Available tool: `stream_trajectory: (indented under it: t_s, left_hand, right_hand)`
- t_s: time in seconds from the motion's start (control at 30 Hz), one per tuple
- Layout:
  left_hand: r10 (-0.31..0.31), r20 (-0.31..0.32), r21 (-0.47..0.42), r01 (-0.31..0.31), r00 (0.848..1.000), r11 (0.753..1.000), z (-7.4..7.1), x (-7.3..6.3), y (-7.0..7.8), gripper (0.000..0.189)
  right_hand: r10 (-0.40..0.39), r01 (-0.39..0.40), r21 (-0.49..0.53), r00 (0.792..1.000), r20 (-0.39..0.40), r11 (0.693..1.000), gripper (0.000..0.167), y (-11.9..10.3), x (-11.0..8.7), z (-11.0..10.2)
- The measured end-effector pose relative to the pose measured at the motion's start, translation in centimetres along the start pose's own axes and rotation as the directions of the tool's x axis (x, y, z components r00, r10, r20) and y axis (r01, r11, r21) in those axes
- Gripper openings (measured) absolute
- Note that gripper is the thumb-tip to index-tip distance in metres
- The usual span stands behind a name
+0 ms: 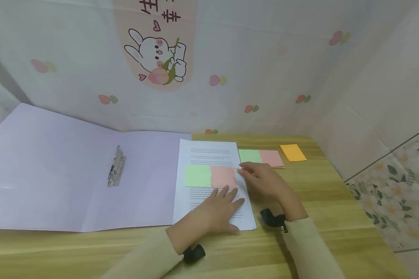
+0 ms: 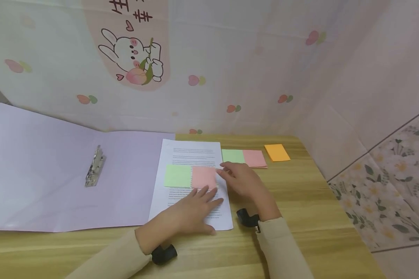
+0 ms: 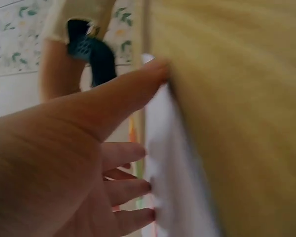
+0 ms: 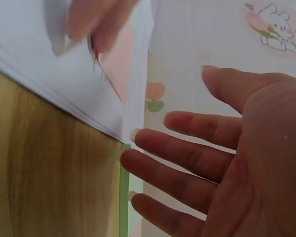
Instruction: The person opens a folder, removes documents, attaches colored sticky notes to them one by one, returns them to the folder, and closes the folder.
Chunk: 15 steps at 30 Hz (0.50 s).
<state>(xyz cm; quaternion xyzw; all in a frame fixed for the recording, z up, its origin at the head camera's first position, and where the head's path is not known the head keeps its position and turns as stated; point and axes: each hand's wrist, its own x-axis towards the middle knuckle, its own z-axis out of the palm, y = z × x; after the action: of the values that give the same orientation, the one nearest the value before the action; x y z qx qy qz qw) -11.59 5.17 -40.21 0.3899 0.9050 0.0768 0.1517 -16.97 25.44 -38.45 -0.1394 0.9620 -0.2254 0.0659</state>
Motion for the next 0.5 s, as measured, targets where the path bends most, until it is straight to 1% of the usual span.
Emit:
stream_trajectory:
  t_s: [0.13, 0.23, 0.33, 0.37, 0.43, 0.5]
  left_hand:
    - [0.01, -0.013, 0.018, -0.009, 1.0, 1.0, 0.4, 0.1, 0.2, 0.074]
    - [0.037, -0.025, 0.031, -0.036, 0.999, 0.999, 0.3, 0.1, 0.3, 0.071]
    - [0.102, -0.053, 0.074, -0.098, 0.993, 0.992, 0.2, 0.1, 0.3, 0.063]
    - [0.134, -0.071, 0.104, -0.126, 0.988, 0.987, 0.2, 0.1, 0.2, 0.059]
    - [0.2, -0.106, 0.173, -0.18, 0.974, 0.968, 0.2, 0.1, 0.2, 0.053]
    - [0.236, -0.119, 0.223, -0.206, 0.964, 0.953, 0.3, 0.2, 0.3, 0.053]
  right_hand:
    - [-0.018, 0.018, -0.015, 1.0, 0.001, 1.0, 0.047, 0.5, -0.1, 0.0]
    - [-0.012, 0.012, -0.028, 1.0, -0.002, 1.0, 0.047, 0.9, -0.1, -0.1]
    - [-0.007, 0.007, -0.029, 1.0, 0.004, 1.0, 0.048, 1.1, -0.1, -0.2]
    - [-0.008, 0.008, -0.027, 1.0, 0.007, 1.0, 0.048, 1.2, -0.1, -0.2]
    - [-0.006, 0.007, -0.024, 1.0, 0.011, 1.0, 0.049, 1.1, -0.1, -0.2]
    - [0.0, 0.0, -0.019, 1.0, 0.016, 1.0, 0.05, 1.0, -0.1, -0.3]
